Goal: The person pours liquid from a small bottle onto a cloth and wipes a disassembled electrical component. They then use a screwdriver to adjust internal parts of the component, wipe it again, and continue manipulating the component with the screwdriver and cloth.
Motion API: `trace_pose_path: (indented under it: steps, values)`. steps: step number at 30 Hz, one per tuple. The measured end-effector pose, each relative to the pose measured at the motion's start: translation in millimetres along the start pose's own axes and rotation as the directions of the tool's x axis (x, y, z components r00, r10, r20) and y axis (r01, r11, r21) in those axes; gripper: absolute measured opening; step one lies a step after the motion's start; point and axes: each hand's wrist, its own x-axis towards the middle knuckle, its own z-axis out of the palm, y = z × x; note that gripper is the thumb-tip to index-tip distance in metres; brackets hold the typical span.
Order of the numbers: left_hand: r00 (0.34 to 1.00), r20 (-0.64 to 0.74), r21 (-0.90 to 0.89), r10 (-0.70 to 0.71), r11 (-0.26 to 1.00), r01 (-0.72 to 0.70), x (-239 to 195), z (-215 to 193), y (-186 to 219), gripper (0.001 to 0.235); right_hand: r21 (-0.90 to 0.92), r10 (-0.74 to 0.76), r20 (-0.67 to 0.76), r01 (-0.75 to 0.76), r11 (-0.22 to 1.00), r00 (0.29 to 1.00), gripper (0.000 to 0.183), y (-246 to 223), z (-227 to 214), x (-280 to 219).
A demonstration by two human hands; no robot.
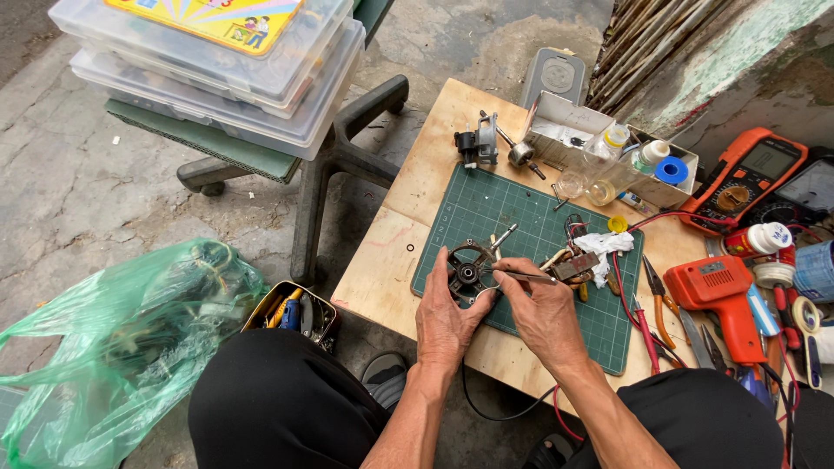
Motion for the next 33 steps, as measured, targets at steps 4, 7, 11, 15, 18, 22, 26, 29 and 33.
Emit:
trace_pose_path:
  steps: [4, 7, 11, 15, 18, 22, 26, 29, 33]
  values:
    - [0.999, 0.004, -0.02, 0.034, 0.999, -0.034, -1.8, -2.8, 6.1, 0.098, -0.043, -0.049, -0.063, 0.046, 0.998, 0.997, 0.01, -3.1, -7.9, 2.2]
    - [0.999, 0.006, 0.022, 0.035, 0.999, -0.035, -0.5, -0.4, 8.2, 0.102, 0.001, -0.04, -0.117, 0.041, 0.999, 0.992, 0.008, -10.3, -19.3, 1.0]
    - [1.0, 0.017, 0.082, -0.021, 0.996, 0.02, 2.6, 4.0, 12.7, 0.114, 0.009, 0.05, -0.214, -0.05, 0.999, 0.976, 0.01, -18.5, -56.6, 3.6]
    - [1.0, -0.008, 0.154, 0.006, 0.988, -0.005, 3.3, 6.3, 13.2, 0.109, -0.001, 0.162, -0.371, -0.175, 0.985, 0.914, 0.012, -6.3, -114.5, 6.7]
    - [0.999, -0.032, 0.191, 0.027, 0.981, -0.021, 5.7, 7.1, 10.8, 0.107, 0.04, 0.201, -0.409, -0.203, 0.978, 0.89, 0.015, 35.9, -138.9, 2.2]
    - [0.998, -0.039, 0.216, 0.049, 0.976, -0.04, 3.6, 6.7, 18.3, 0.104, 0.133, 0.298, -0.432, -0.267, 0.954, 0.851, 0.013, 71.4, -135.6, -5.8]
    - [0.999, 0.001, 0.253, -0.052, 0.966, 0.05, -1.3, 6.9, 41.1, 0.106, 0.182, 0.381, -0.41, -0.335, 0.924, 0.829, 0.01, 91.7, -131.4, 0.2]
    - [0.994, 0.013, 0.256, -0.108, 0.962, 0.101, -4.1, 5.0, 54.0, 0.105, 0.156, 0.405, -0.371, -0.374, 0.914, 0.835, 0.012, 96.3, -130.3, 2.0]
    - [0.986, -0.012, 0.183, -0.169, 0.969, 0.168, -9.2, 4.5, 70.5, 0.099, 0.179, 0.524, -0.3, -0.493, 0.852, 0.797, 0.013, 101.6, -128.6, 4.9]
